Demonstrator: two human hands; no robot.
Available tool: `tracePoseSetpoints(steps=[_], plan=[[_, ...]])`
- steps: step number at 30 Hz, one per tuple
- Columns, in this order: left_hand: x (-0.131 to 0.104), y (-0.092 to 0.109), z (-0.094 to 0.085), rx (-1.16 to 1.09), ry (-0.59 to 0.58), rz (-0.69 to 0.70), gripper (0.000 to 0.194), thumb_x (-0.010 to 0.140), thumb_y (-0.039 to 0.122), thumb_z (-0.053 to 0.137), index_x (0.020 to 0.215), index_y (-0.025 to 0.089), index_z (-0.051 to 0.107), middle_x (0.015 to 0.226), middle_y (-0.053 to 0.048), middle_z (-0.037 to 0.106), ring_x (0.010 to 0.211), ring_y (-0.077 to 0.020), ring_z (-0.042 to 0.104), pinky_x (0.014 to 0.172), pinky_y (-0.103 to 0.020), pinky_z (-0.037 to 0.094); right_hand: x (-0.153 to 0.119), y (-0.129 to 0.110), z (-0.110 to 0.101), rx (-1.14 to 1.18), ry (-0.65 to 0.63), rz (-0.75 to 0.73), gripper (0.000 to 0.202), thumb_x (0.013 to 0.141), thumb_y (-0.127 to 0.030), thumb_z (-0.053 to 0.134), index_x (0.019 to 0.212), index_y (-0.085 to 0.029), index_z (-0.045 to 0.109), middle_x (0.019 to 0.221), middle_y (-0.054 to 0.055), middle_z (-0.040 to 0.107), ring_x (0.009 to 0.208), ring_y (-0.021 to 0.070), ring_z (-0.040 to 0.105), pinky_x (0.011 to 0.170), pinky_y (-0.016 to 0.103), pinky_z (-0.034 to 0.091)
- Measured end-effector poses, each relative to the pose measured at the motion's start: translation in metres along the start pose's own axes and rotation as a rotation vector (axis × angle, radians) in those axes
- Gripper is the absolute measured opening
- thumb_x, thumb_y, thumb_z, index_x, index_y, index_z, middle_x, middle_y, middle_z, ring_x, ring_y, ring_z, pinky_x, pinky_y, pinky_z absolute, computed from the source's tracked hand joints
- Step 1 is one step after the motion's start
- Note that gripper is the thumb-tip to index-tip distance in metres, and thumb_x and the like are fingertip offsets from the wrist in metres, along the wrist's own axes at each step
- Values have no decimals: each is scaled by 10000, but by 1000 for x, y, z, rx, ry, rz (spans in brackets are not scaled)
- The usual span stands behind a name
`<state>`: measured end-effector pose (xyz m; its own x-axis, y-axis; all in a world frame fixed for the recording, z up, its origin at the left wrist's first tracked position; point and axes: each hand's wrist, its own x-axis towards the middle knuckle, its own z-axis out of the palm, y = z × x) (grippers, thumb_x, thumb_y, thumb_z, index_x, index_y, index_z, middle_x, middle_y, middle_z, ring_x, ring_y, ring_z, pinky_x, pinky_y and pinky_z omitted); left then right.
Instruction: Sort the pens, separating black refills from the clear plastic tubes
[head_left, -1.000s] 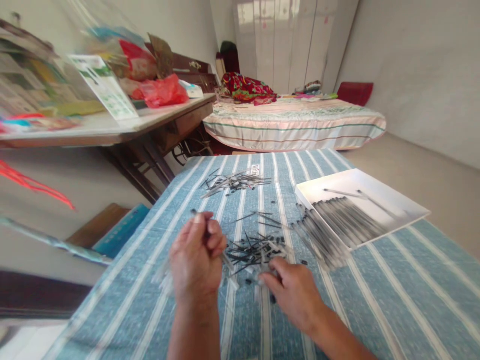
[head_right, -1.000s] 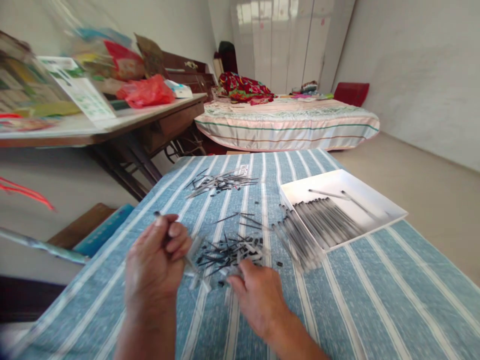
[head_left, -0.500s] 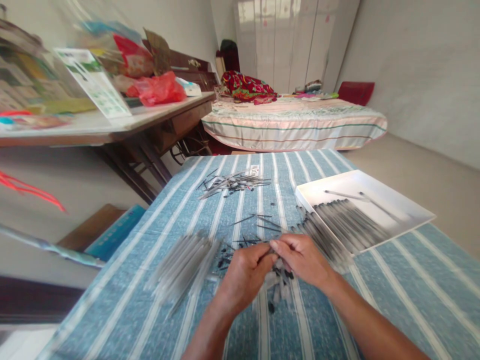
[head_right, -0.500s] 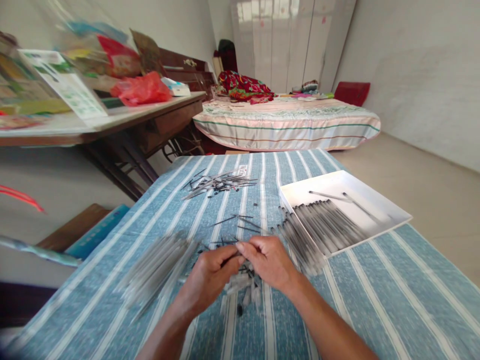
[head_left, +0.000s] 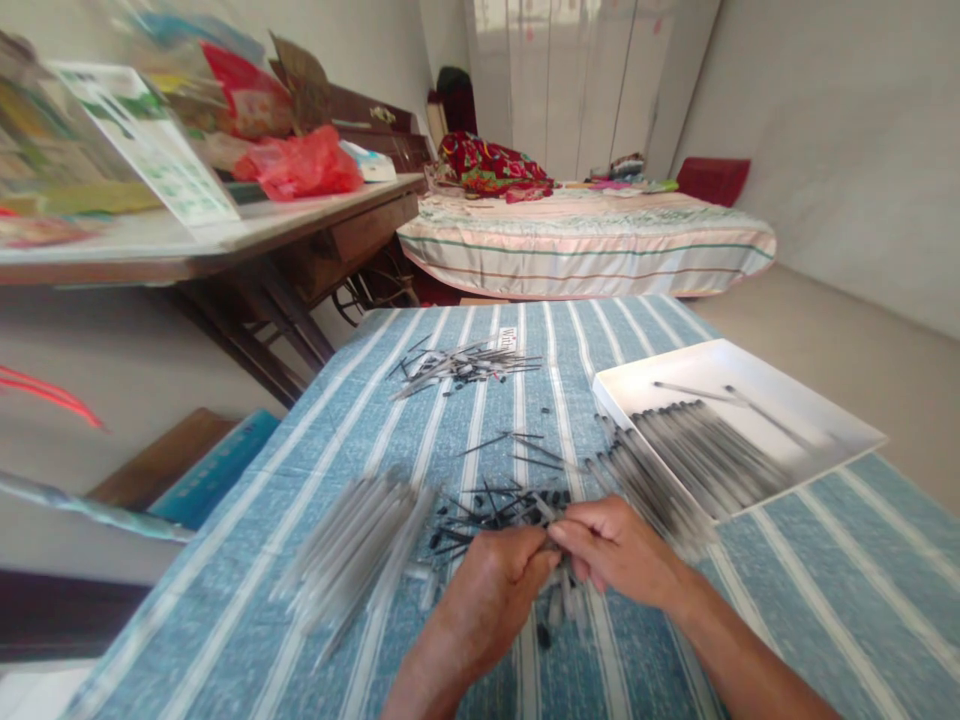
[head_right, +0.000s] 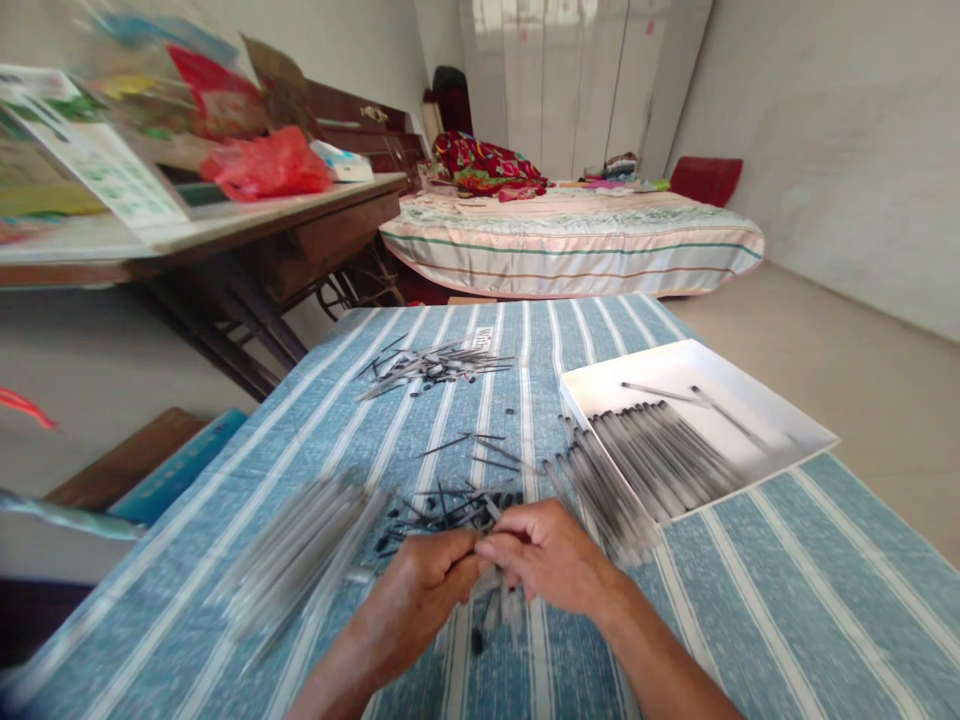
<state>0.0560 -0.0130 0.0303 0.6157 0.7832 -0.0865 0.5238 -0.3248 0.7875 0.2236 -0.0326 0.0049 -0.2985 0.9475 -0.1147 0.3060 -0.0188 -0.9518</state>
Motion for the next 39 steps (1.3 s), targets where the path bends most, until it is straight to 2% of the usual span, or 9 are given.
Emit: tracePoseSetpoints(steps=[3, 10, 15, 20, 25, 28, 30, 35, 39], plan=[[0, 1, 1, -8, -11, 39, 266, 828, 203, 381, 716, 167, 619, 591, 32, 536, 534, -87, 446, 518, -187, 298, 0, 0, 1, -107, 82, -40, 424, 862, -393, 393, 515, -157, 450, 412, -54, 441, 351, 48, 400, 405, 157, 325], [1, -8, 2, 73, 4, -23, 264, 820, 230, 412, 597, 156, 532, 534, 35, 490, 518, -93, 467, 485, -193, 278, 0, 2, 1, 68, -23, -1, 188, 814, -325, 477, 736, -159, 516, 547, -44, 524, 403, 66, 473, 402, 160, 356], [2, -8, 3, 69, -6, -4, 258, 819, 197, 400, 592, 163, 517, 525, 48, 472, 509, -82, 455, 493, -190, 275, 1, 0, 1, -46, 70, -25, 279, 835, -295, 425, 592, -163, 459, 469, -48, 472, 383, 62, 434, 399, 162, 327], [2, -9, 4, 103, 7, -40, 256, 811, 205, 412, 569, 159, 485, 515, 43, 468, 498, -85, 453, 480, -200, 257, 1, 1, 2, 120, -11, 9, 94, 777, -238, 508, 836, -165, 500, 555, -62, 503, 409, 67, 460, 409, 164, 349], [2, -8, 3, 94, -14, -39, 242, 813, 217, 407, 602, 157, 508, 536, 41, 477, 531, -90, 471, 497, -193, 274, 1, 3, 2, -6, 59, 6, 266, 837, -299, 432, 614, -159, 467, 462, -56, 457, 364, 49, 397, 381, 155, 298], [2, -9, 3, 109, -17, -59, 246, 809, 213, 405, 594, 152, 507, 527, 40, 479, 524, -88, 465, 490, -192, 268, 1, 2, 2, 92, -3, 41, 82, 793, -244, 493, 780, -163, 498, 505, -67, 492, 369, 54, 419, 378, 154, 321], [2, -11, 4, 115, -14, -65, 259, 817, 223, 394, 594, 151, 504, 533, 38, 485, 526, -88, 468, 489, -192, 266, 2, 2, 2, 115, -8, 59, 145, 756, -243, 552, 865, -166, 497, 524, -73, 494, 379, 55, 428, 371, 150, 317], [1, -12, 5, 116, -12, -54, 260, 826, 247, 391, 619, 152, 517, 553, 39, 488, 549, -89, 476, 501, -188, 273, 3, 5, 3, 42, 29, 42, 214, 823, -295, 466, 656, -163, 470, 445, -66, 462, 334, 37, 376, 356, 143, 281], [2, -8, 4, 100, -24, -86, 265, 818, 234, 386, 606, 150, 521, 539, 37, 494, 525, -86, 465, 495, -188, 275, 3, 8, 3, 143, -16, 90, 159, 768, -283, 553, 869, -180, 487, 501, -81, 506, 339, 52, 425, 341, 143, 298]])
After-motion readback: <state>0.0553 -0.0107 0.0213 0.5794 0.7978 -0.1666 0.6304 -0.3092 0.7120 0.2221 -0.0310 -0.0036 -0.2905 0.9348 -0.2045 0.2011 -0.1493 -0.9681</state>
